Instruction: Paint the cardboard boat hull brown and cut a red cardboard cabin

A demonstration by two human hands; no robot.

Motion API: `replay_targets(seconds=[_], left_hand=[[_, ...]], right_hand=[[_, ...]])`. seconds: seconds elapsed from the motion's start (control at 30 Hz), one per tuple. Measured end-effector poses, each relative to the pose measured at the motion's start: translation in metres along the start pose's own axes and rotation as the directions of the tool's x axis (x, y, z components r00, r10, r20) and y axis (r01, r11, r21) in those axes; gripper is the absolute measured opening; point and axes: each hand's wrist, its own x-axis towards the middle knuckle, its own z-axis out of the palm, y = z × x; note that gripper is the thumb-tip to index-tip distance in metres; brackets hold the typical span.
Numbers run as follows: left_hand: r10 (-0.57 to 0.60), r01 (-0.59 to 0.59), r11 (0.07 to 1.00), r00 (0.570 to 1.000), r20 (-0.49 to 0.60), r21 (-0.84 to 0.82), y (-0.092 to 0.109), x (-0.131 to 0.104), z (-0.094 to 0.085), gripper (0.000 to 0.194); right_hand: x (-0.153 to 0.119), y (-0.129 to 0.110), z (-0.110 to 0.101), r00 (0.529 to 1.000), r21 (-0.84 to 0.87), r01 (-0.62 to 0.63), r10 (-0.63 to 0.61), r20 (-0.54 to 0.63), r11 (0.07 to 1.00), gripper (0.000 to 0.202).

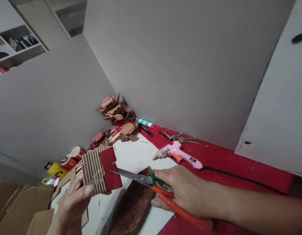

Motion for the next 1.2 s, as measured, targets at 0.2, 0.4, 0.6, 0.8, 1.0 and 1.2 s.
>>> replay_targets(seconds=[0.2, 0.4, 0.6, 0.8, 1.0, 1.2], left_hand=[[-0.087, 0.108, 0.956, 0.992, -0.086, 0.271, 0.002, 0.005, 0.018, 0.026], [-0.015, 0.032, 0.942, 0.999, -0.052, 0.333, 0.004, 0.003, 0.016, 0.021], [0.002, 0.012, 0.904, 0.999, -0.032, 0.427, 0.012, -0.002, 0.007, 0.02], [-0.03, 0.054, 0.883, 0.998, -0.059, 0.467, 0.014, -0.002, 0.011, 0.025], [-0.043, 0.06, 0.864, 0.998, -0.045, 0.5, 0.013, -0.001, 0.01, 0.025], [-0.062, 0.056, 0.922, 0.998, 0.004, 0.384, 0.007, -0.001, 0.006, 0.021]], right_hand=[[0.001, 0.005, 0.007, 0.999, -0.059, 0.041, -0.042, -0.026, 0.997, 0.044], [0.001, 0.006, 0.006, 0.997, -0.088, 0.055, -0.059, -0.044, 0.995, 0.046], [0.0, 0.003, 0.006, 0.998, -0.067, 0.061, -0.061, -0.008, 0.996, 0.047], [0.0, 0.002, 0.005, 0.998, -0.075, 0.061, -0.062, -0.01, 0.995, 0.047], [-0.002, 0.003, 0.007, 0.999, -0.039, 0.041, -0.041, 0.009, 0.998, 0.05], [-0.002, 0.003, 0.008, 0.999, 0.018, 0.034, -0.034, 0.003, 0.999, 0.049]])
